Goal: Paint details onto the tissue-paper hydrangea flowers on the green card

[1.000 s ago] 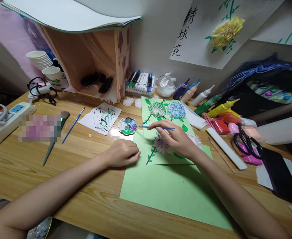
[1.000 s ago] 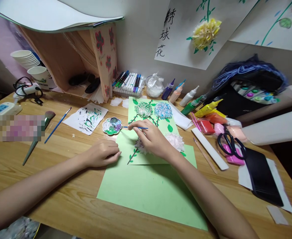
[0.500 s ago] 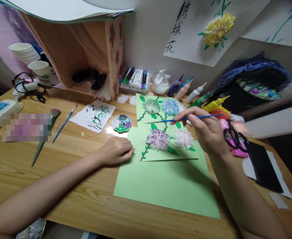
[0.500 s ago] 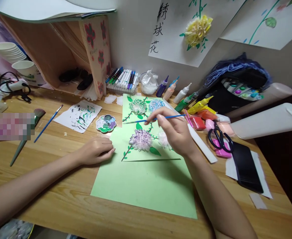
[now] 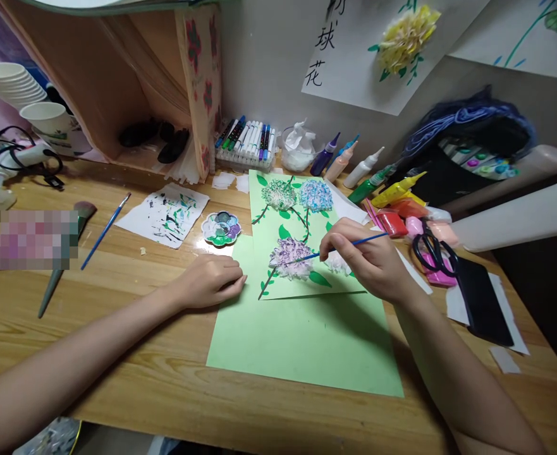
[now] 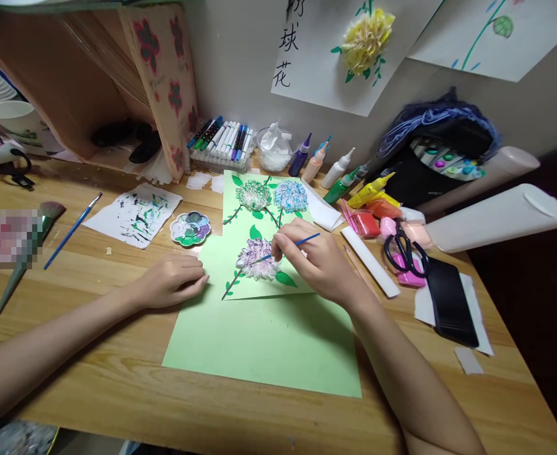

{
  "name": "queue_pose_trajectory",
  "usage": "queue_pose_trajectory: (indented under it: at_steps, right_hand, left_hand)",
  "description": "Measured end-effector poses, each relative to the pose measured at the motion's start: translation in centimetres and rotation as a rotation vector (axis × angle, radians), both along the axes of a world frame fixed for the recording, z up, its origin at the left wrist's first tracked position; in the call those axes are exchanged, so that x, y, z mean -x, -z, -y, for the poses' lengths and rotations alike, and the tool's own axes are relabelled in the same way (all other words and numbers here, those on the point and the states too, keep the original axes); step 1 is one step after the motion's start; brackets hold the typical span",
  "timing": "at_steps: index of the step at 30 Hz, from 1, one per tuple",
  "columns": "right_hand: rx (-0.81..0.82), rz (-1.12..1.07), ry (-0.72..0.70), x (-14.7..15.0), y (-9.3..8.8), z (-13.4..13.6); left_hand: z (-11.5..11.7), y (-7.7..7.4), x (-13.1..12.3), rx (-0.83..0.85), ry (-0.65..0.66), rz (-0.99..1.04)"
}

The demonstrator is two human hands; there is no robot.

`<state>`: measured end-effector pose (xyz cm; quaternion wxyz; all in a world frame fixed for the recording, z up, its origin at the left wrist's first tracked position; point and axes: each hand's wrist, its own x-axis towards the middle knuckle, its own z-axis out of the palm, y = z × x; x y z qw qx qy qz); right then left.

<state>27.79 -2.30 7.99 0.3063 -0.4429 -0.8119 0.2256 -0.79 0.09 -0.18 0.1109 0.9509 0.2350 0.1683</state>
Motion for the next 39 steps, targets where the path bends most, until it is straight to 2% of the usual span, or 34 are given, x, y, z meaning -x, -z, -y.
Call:
queue_pose_trajectory:
  at_steps: [14,20,24,33,39]
  right_hand:
    - [-0.001,-0.039,0.021,-0.62,-0.31,-0.28]
    - [0.023,-0.031,-0.027,-0.40,-0.30,-0.20]
    - [0.009,-0.105,0.007,-0.85,-0.66,-0.24]
    - [0.057,-0.058,0.016,-0.59,-0.16,-0.71]
    - [0.078,-0.116,0.065,-0.89,-0.21,-0.66]
  left_hand:
    - [-0.09,0.11,-0.01,-0.006,0.008,0.005]
    - [-0.05,0.13,0.05,-0.002,0.008,-0.008]
    - [-0.03,0.09,0.03,0.005,0.010,0.001]
    - [-0.10,0.02,0.00,0.000,0.017,-0.002]
    - [-0.11,0.01,-0.04,-0.001,0.021,0.009]
